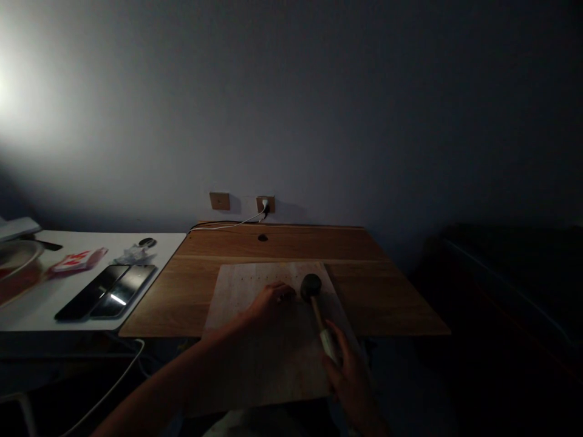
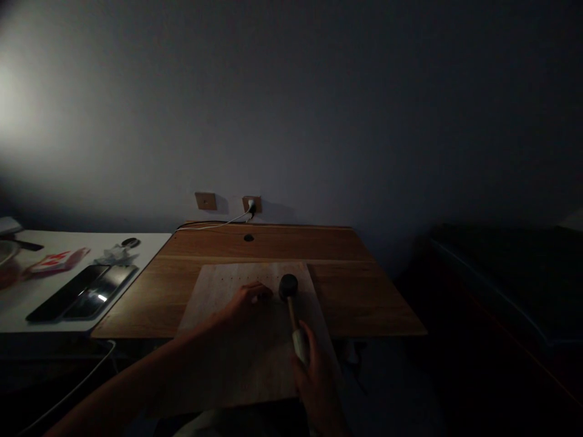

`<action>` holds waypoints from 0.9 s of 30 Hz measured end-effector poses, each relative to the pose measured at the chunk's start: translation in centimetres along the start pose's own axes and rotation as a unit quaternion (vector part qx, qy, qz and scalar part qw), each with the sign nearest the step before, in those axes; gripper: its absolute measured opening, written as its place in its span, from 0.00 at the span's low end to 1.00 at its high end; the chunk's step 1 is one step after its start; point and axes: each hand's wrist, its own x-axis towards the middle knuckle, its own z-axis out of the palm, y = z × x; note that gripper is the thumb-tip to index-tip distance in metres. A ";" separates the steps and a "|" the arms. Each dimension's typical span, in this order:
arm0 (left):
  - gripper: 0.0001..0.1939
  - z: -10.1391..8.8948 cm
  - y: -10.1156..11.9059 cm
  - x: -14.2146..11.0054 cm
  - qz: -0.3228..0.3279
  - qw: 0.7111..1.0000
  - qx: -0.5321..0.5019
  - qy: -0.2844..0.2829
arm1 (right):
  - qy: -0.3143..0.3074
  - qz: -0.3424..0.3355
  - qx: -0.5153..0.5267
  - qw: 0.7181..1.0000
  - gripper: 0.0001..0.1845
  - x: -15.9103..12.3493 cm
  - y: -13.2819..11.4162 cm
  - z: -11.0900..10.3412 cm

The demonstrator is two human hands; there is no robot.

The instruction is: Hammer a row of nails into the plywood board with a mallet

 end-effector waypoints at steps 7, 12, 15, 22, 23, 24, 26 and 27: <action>0.12 0.8 -2.3 5.9 -0.078 0.997 -0.019 0.021 | 0.053 0.036 0.043 0.997 0.35 1.9 0.5 -0.8; 0.13 2.4 -3.5 9.4 -0.066 0.998 0.003 -0.009 | 0.077 0.041 0.051 0.995 0.35 1.9 0.5 -0.2; 0.12 3.2 -4.3 10.1 -0.063 0.998 0.008 -0.012 | 0.075 0.044 0.055 0.995 0.33 1.9 0.5 -0.2; 0.13 4.1 -5.0 9.9 -0.050 0.998 0.024 -0.007 | 0.068 0.062 0.065 0.994 0.34 2.4 0.0 -0.6; 0.13 4.1 -4.9 9.9 -0.051 0.998 0.027 -0.006 | 0.060 0.080 0.068 0.993 0.34 2.4 0.0 -0.7; 0.13 4.1 -4.8 9.9 -0.052 0.998 0.029 -0.006 | 0.055 0.092 0.073 0.992 0.34 2.5 0.0 -0.8; 0.13 4.0 -4.7 9.9 -0.047 0.999 0.026 -0.009 | 0.056 0.093 0.082 0.991 0.33 2.7 0.0 -0.9; 0.12 4.0 -4.6 9.9 -0.046 0.999 0.026 -0.011 | 0.060 0.085 0.084 0.991 0.32 2.7 0.0 -0.9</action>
